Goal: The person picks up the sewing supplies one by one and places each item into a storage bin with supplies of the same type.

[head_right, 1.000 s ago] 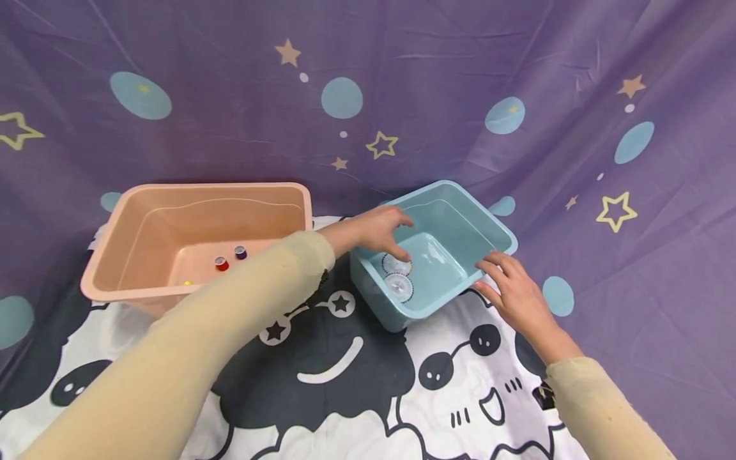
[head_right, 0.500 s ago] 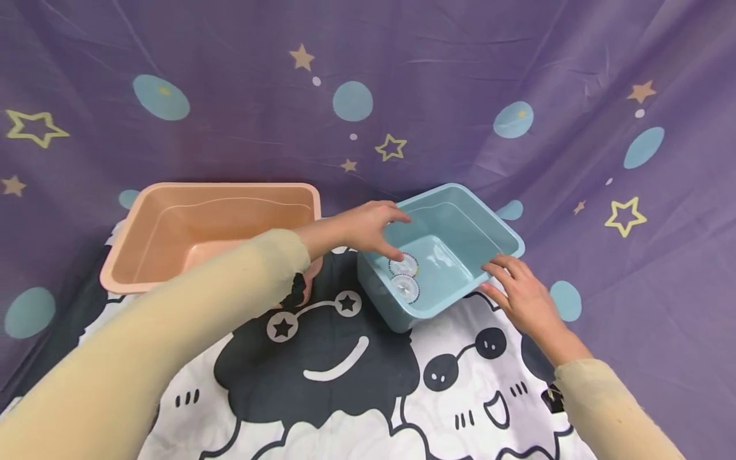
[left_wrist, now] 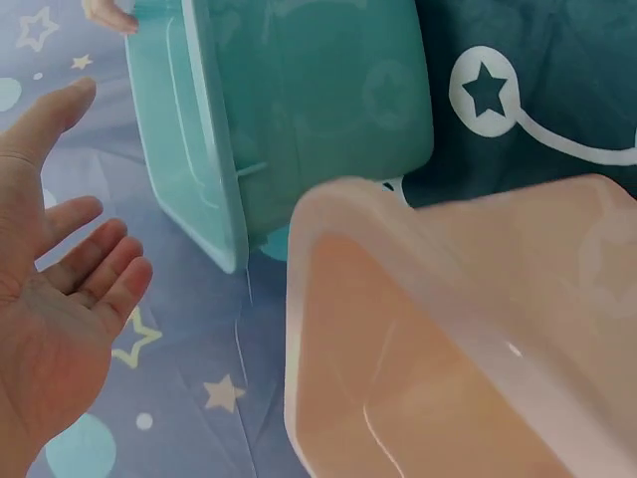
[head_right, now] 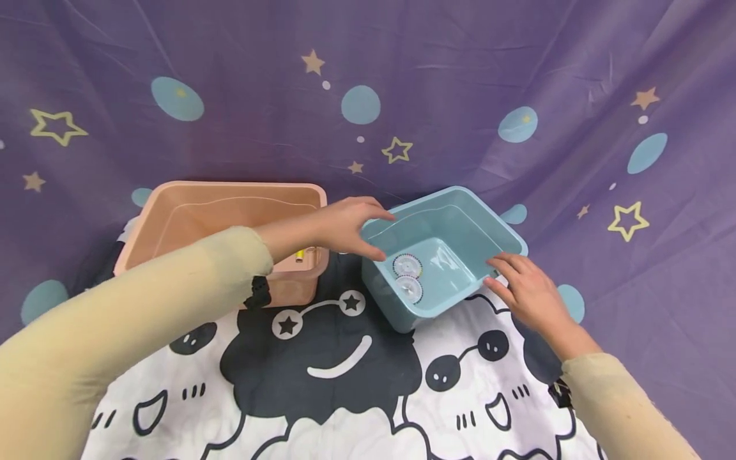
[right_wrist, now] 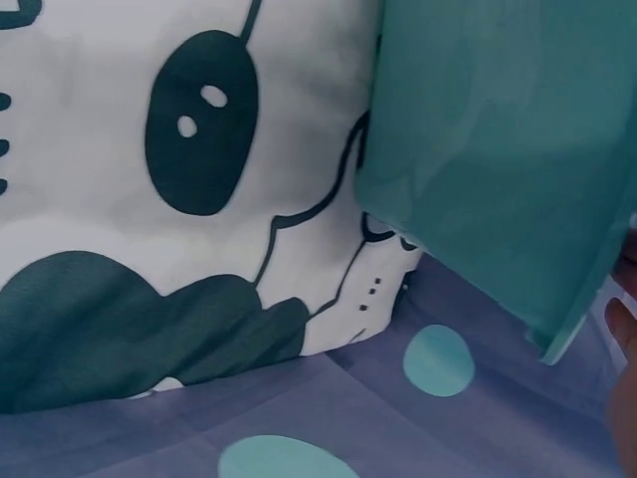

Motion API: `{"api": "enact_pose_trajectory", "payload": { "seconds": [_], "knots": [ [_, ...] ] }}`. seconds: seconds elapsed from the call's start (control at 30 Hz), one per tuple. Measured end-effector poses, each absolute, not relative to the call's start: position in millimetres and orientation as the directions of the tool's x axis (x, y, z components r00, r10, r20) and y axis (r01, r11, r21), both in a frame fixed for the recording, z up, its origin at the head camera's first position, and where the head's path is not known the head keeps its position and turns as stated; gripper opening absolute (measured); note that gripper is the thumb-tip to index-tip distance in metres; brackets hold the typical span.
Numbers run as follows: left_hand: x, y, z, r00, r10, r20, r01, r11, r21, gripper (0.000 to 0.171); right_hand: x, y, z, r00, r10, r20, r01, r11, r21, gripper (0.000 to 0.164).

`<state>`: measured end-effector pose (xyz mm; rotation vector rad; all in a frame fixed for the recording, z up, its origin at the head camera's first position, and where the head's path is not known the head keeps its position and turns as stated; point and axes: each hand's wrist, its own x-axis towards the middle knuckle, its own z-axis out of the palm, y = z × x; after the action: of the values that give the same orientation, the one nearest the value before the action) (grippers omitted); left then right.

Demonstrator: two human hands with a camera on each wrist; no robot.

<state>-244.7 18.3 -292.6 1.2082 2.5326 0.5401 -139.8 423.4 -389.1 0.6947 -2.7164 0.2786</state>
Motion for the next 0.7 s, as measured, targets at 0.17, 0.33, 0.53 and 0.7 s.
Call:
{"api": "enact_pose_trajectory", "payload": {
  "seconds": [0.17, 0.33, 0.53, 0.7],
  "knots": [
    [-239, -2, -286, -0.628, 0.774, -0.076, 0.671, 0.588, 0.451, 0.078, -144, 417, -376, -0.851, -0.419, 0.318, -0.474, 0.873, -0.119, 0.040],
    [-232, -28, -277, -0.660, 0.748, -0.068, 0.650, 0.614, 0.448, 0.081, -149, 412, -362, -0.858, -0.422, 0.292, -0.472, 0.872, -0.126, 0.040],
    [-222, -66, -271, -0.707, 0.706, -0.037, 0.630, 0.653, 0.421, 0.083, -151, 406, -348, -0.875, -0.408, 0.262, -0.457, 0.874, -0.164, 0.043],
    [-212, -98, -268, -0.750, 0.662, -0.011, 0.602, 0.688, 0.405, 0.080, -149, 400, -341, -0.895, -0.378, 0.237, -0.423, 0.887, -0.184, 0.046]
  ]
}}
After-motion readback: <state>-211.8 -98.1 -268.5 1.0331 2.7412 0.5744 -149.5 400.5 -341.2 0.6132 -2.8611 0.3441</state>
